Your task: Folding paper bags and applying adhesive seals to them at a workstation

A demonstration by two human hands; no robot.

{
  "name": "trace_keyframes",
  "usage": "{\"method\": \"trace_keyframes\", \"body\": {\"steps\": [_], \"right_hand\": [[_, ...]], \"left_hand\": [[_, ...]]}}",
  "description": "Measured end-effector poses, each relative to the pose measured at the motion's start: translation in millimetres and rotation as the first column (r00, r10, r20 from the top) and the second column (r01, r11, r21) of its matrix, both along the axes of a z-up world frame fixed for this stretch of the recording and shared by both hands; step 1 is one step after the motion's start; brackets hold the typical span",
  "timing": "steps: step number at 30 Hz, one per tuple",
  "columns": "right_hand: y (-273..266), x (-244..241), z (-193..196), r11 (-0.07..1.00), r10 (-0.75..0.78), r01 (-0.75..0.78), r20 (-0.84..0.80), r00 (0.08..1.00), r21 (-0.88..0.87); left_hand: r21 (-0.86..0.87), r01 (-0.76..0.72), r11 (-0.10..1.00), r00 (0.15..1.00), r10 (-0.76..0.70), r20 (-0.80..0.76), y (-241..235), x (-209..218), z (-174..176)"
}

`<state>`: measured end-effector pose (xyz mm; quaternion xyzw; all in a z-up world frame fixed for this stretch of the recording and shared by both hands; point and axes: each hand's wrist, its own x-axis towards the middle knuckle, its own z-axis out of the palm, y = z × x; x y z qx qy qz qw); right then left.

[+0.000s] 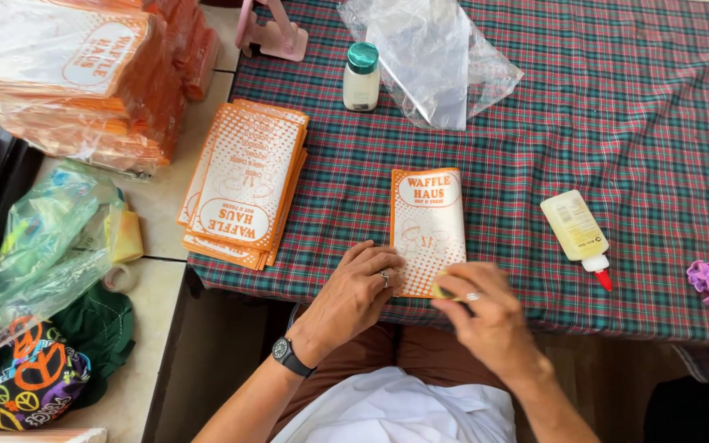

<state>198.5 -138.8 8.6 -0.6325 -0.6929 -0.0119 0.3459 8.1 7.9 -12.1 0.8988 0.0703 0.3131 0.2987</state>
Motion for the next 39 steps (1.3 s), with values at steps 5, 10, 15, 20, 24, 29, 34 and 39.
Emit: {"method": "trace_keyframes", "body": {"steps": [5,10,15,20,24,29,34,39], "right_hand": [[-36.5,43.9,2.5,0.977,-0.202,0.206,0.074,0.977,-0.059],[-23.0,4.5,23.1,0.98,-0.199,0.199,-0.087,0.976,-0.011],[2.3,22.5,-13.2,0.978,-0.21,0.206,-0.108,0.972,-0.044],[76.4,81.9,-34.4,0.981,-0.193,0.193,-0.097,0.976,-0.003],[135.5,133.9,-55.2,0.967,-0.25,0.252,-0.031,0.968,0.047],[127.3,108.4,-31.6,0.951,-0.296,0.297,-0.02,0.955,0.082],[36.0,8.0,-9.2,0.983,-0.166,0.17,-0.067,0.984,0.07],[-20.1,9.6,-12.0,0.976,-0.219,0.219,-0.037,0.975,0.015]], "left_hand": [[-0.014,0.013,1.0,1.0,-0.013,0.005,-1.4,1.3,7.3],[0.122,0.0,0.993,0.982,0.023,-0.187,-4.6,5.0,7.3],[0.135,-0.003,0.991,0.958,0.042,-0.284,-1.4,7.3,-4.6],[0.162,-0.003,0.987,0.947,0.054,-0.317,-3.6,8.6,-0.8],[0.166,-0.019,0.986,0.953,0.068,-0.295,-7.3,8.4,-8.3],[0.118,-0.072,0.99,0.956,0.102,-0.276,-7.4,5.9,-34.4],[0.179,-0.134,0.975,0.968,0.167,-0.186,-8.2,8.8,-30.5],[0.503,-0.168,0.848,0.952,0.273,-0.142,-22.6,7.2,-3.1]]}}
